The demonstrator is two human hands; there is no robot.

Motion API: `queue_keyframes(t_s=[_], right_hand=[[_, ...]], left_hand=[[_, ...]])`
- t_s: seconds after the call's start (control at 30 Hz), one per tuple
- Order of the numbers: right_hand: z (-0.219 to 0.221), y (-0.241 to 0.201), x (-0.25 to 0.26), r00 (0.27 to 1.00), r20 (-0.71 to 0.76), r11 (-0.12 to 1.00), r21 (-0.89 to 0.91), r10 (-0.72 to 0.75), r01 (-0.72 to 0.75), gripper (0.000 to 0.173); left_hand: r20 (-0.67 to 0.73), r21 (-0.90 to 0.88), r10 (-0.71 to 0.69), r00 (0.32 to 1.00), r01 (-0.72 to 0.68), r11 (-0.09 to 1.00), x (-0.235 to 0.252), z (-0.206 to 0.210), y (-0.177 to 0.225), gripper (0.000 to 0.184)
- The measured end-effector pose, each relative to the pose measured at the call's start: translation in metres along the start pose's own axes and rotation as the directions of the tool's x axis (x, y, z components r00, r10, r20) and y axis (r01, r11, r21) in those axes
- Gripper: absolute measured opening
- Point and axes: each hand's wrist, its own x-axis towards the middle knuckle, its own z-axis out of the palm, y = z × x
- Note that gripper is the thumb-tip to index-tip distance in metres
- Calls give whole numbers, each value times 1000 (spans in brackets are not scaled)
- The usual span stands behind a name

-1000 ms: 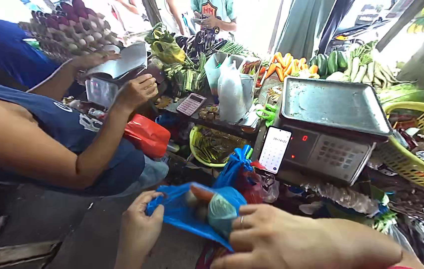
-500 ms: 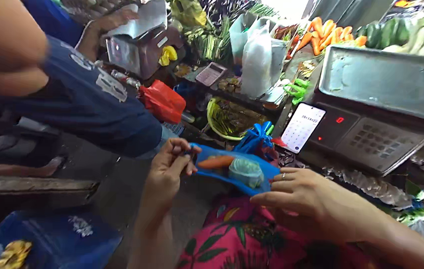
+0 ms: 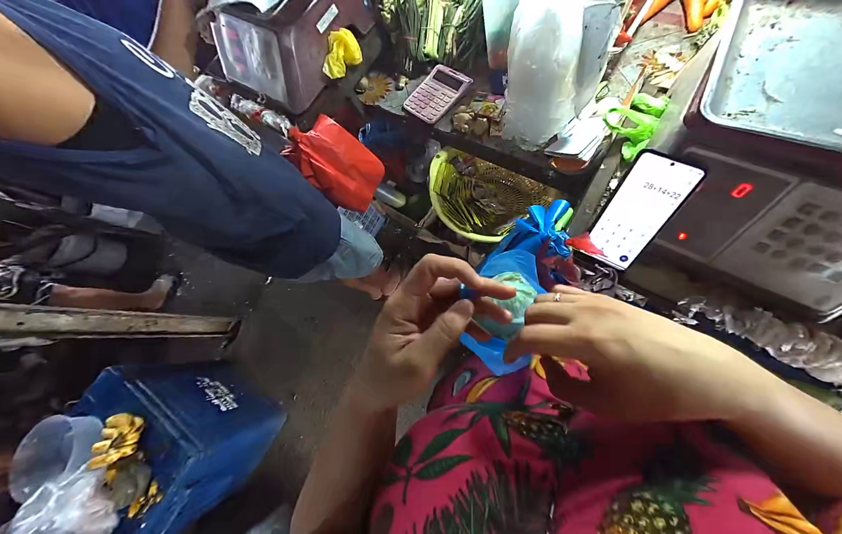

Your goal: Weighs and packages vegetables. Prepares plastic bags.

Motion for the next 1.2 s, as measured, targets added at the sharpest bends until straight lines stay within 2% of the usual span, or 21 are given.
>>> queue_keyframes(t_s=[0.1, 0.13, 0.23, 0.3, 0.4, 0.47, 0.53, 0.63, 0.7, 0.77, 0.87, 1.07, 1.13, 1.2], right_hand=[[5, 11, 9, 998, 44, 996, 76, 34, -38, 19], [9, 14, 11, 996, 73, 994, 100, 43, -50, 22], [20, 28, 14, 986, 156, 985, 151, 60, -84, 36], [26, 34, 11, 983, 170, 971, 216, 69, -105, 36], [39, 44, -1, 993, 73, 958, 262, 96, -112, 22], [42, 50, -15, 980, -42, 963, 198, 195, -183, 20], [41, 57, -36, 910, -219, 936, 75, 353, -345, 19], [45, 73, -79, 697, -575, 817, -85, 428, -571, 20], [49, 83, -110, 577, -705, 696, -165, 412, -699, 27], [54, 90, -132, 510, -749, 590, -199, 423, -782, 32], [59, 92, -143, 472, -758, 502, -221, 451, -836, 36], [58, 97, -130, 506, -759, 482, -291, 409, -826, 34], [59, 99, -127, 491, -749, 444, -291, 446, -847, 35], [60, 98, -124, 477, -757, 457, -266, 446, -849, 35]], left_hand=[[-70, 258, -134, 989, 148, 955, -2, 10, -6, 27], [-77, 290, -185, 980, 200, 936, -3, 14, -14, 33], [-21, 165, -322, 947, 321, 933, -10, 21, -43, 48], [-49, 102, -388, 920, 391, 915, -17, 25, -56, 56], [-71, 179, -438, 896, 444, 878, -22, 21, -62, 61], [-95, 165, -451, 888, 460, 872, -23, 18, -70, 49], [-137, 78, -491, 860, 503, 861, -25, 18, -78, 33], [-196, -26, -534, 823, 540, 841, -28, 20, -88, 14], [-209, -41, -553, 806, 558, 829, -30, 20, -96, 8], [-226, -33, -584, 780, 593, 805, -32, 21, -102, 6], [-234, 6, -623, 747, 642, 767, -38, 23, -109, 6], [-230, 54, -616, 753, 642, 765, -41, 18, -114, 9], [-228, 53, -611, 758, 636, 770, -41, 18, -115, 10], [-222, 66, -604, 766, 630, 774, -38, 18, -114, 9]])
